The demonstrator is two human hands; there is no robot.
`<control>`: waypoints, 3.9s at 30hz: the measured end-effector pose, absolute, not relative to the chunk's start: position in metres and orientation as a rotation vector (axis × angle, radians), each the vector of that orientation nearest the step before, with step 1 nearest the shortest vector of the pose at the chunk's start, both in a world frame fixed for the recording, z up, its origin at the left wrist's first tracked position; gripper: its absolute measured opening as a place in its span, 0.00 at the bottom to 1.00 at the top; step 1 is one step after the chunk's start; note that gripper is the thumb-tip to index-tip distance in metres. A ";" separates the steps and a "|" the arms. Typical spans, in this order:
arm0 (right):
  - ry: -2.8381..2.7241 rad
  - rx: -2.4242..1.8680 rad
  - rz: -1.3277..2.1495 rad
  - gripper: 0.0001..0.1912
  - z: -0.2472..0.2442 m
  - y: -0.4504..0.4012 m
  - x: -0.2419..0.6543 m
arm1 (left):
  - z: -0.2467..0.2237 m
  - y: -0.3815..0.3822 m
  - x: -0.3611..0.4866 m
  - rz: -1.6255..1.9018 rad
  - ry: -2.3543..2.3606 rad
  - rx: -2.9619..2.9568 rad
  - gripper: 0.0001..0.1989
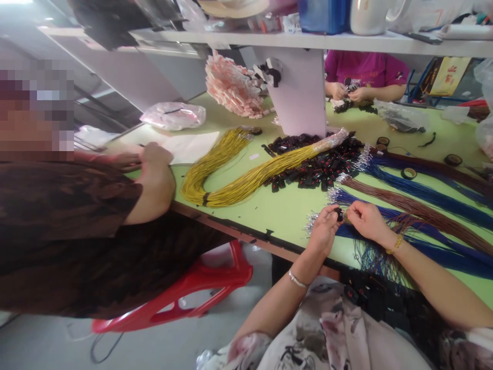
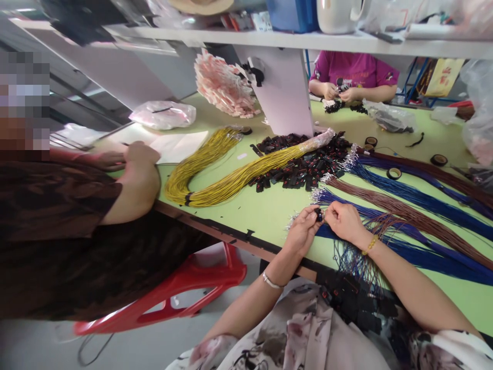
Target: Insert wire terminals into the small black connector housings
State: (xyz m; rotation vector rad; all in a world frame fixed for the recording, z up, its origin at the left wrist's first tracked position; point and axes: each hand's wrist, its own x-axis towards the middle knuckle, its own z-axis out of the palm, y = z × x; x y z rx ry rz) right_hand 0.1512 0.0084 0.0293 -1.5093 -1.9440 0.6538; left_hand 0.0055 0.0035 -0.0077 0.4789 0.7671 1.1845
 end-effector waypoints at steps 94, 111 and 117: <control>-1.788 -1.317 0.877 0.06 0.046 0.010 0.113 | 0.017 0.025 -0.078 0.979 0.829 0.724 0.21; -1.893 -1.317 0.622 0.08 0.051 0.002 0.114 | 0.020 0.015 -0.053 0.948 0.623 0.494 0.16; -1.930 -1.323 0.574 0.06 0.050 0.001 0.112 | 0.023 0.010 -0.050 0.988 0.736 0.527 0.17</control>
